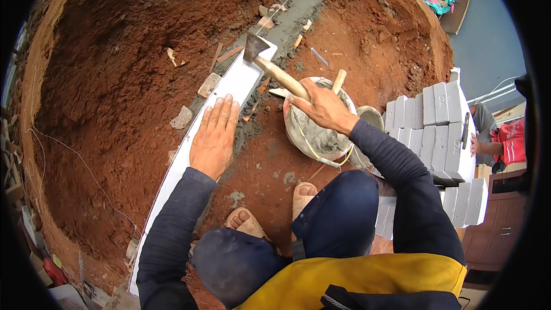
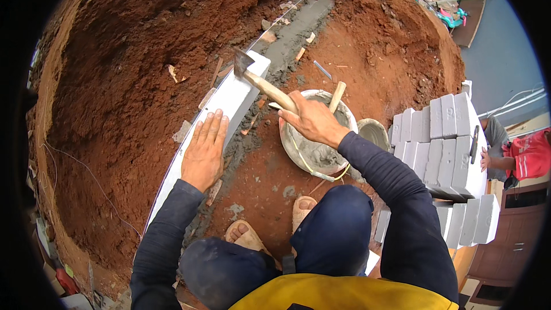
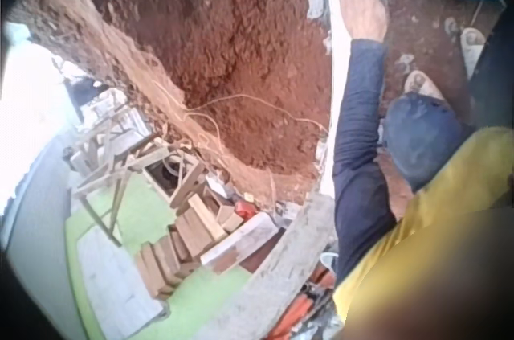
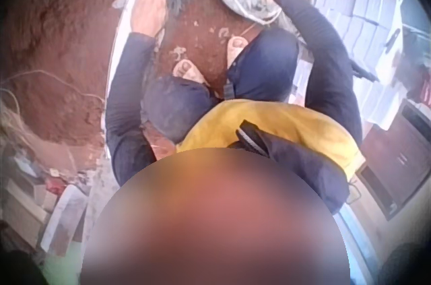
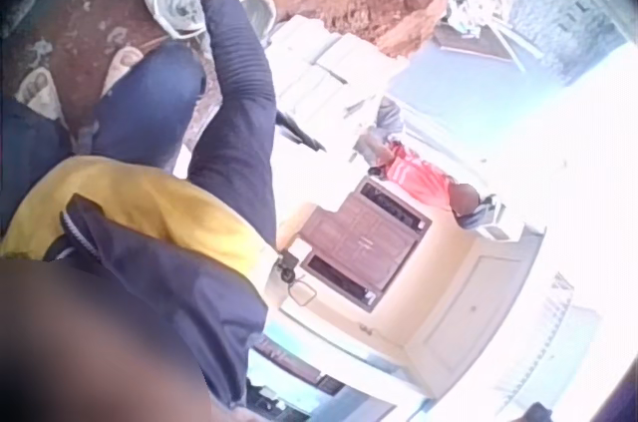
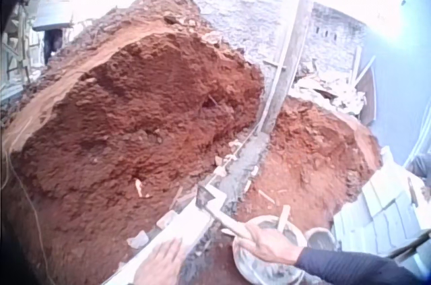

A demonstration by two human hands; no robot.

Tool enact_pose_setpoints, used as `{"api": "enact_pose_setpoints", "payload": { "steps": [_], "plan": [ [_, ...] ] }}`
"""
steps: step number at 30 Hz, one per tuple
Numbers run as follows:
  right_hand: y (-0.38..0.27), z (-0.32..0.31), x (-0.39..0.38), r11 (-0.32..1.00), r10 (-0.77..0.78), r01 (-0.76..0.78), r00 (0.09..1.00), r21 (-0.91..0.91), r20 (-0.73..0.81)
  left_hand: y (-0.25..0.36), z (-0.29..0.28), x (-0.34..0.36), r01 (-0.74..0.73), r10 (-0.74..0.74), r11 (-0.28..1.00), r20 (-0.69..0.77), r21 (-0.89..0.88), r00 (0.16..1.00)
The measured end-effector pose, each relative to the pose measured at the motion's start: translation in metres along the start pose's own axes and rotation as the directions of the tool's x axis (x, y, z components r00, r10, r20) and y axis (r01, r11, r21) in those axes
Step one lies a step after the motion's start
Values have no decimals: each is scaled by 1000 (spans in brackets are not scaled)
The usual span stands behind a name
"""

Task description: The person installs white rectangular tiles along a curved foundation line. They apply cement mortar to the back of each tile using a trowel, place the tile onto the prepared bed, and tap it into position with a hammer. The person repeats this process for multiple tiles along the curve.

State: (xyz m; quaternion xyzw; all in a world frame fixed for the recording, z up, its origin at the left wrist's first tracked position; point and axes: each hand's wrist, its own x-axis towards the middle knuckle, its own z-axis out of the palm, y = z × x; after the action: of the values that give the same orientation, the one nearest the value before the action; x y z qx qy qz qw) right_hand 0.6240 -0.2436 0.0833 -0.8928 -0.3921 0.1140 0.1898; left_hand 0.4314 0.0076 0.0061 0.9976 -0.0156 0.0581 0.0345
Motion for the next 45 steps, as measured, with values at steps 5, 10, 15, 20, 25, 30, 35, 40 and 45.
{"api": "enact_pose_setpoints", "payload": {
  "steps": [5,10,15,20,25,30,35,40,45],
  "plan": [
    [-4,-10,3,955,80,31,931,296,-355,0,1,0,-22,22,1000,-41,-14,999],
    [12,3,9,989,104,-98,993,-112,56,1,-3,2,-9,8,1000,31,24,999],
    [17,5,7,955,23,54,967,291,-255,3,-5,1,-8,6,999,26,44,1000],
    [10,-13,5,999,12,-11,1000,-50,21,1,-4,3,-4,3,1000,49,19,999],
    [-2,-11,-7,991,-31,49,990,127,-140,0,2,1,-39,41,998,-50,52,998],
    [-11,-33,-3,997,69,-66,984,-28,163,-6,4,2,-57,57,998,-29,21,998],
    [20,-103,-63,924,187,-141,977,355,-100,0,-8,1,-58,58,998,1,-16,998],
    [64,-127,-213,808,367,-208,909,551,-196,9,-41,4,-142,140,990,-152,-4,979],
    [54,-69,-351,45,813,-724,427,689,396,19,-98,10,-184,163,963,-122,-196,979]
  ]
}}
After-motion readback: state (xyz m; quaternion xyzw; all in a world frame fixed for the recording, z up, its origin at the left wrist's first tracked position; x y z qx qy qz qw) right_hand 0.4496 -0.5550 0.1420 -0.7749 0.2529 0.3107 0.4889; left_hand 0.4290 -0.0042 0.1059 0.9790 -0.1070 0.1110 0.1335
